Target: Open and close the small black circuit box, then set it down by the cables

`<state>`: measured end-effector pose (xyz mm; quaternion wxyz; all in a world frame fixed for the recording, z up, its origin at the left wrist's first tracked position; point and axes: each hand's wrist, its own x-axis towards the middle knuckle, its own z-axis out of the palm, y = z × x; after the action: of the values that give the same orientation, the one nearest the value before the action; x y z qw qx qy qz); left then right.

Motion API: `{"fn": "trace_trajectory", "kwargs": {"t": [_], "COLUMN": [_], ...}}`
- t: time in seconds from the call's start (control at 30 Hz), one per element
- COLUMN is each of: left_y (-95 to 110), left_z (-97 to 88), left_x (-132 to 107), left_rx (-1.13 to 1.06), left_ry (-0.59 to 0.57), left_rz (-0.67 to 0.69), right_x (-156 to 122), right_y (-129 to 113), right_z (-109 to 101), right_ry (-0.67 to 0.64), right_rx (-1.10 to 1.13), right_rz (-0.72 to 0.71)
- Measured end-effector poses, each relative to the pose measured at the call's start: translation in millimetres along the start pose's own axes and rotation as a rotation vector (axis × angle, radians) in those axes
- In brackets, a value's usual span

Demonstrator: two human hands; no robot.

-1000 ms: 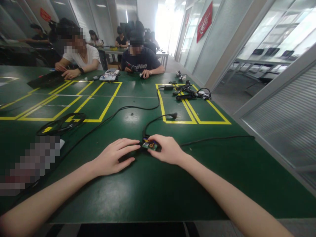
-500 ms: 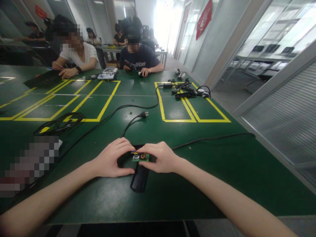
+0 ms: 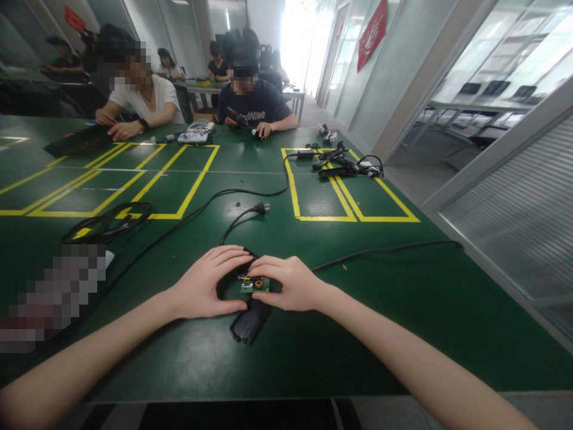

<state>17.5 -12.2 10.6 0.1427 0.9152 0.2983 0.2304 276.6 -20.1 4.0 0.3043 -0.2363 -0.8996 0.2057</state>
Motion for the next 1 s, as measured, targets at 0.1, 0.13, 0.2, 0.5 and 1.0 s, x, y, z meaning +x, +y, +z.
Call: {"fn": "trace_trajectory", "kwargs": {"t": [0.1, 0.13, 0.2, 0.5, 1.0], "left_y": [-1, -1, -1, -2, -4], "left_z": [0.6, 0.6, 0.2, -3.5, 0.0], "left_x": [0, 0, -1, 0, 2], "left_rx": [-0.008, -0.009, -0.015, -0.044, -0.061], "left_ry": [0.037, 0.045, 0.044, -0.047, 0.057], "left_rz": [-0.009, -0.011, -0.013, 0.017, 0.008], "right_x": [0, 0, 0, -1, -1], "right_y": [0, 0, 0, 7, 9], "right_z": [1, 1, 1, -6, -11], "right_ry": [-0.019, -0.019, -0.018, -0.008, -0.053], "right_rx": [-0.014, -0.02, -0.045, -0.122, -0.181], "right_rz": [0.035, 0.045, 0.068, 0.16, 0.203]}}
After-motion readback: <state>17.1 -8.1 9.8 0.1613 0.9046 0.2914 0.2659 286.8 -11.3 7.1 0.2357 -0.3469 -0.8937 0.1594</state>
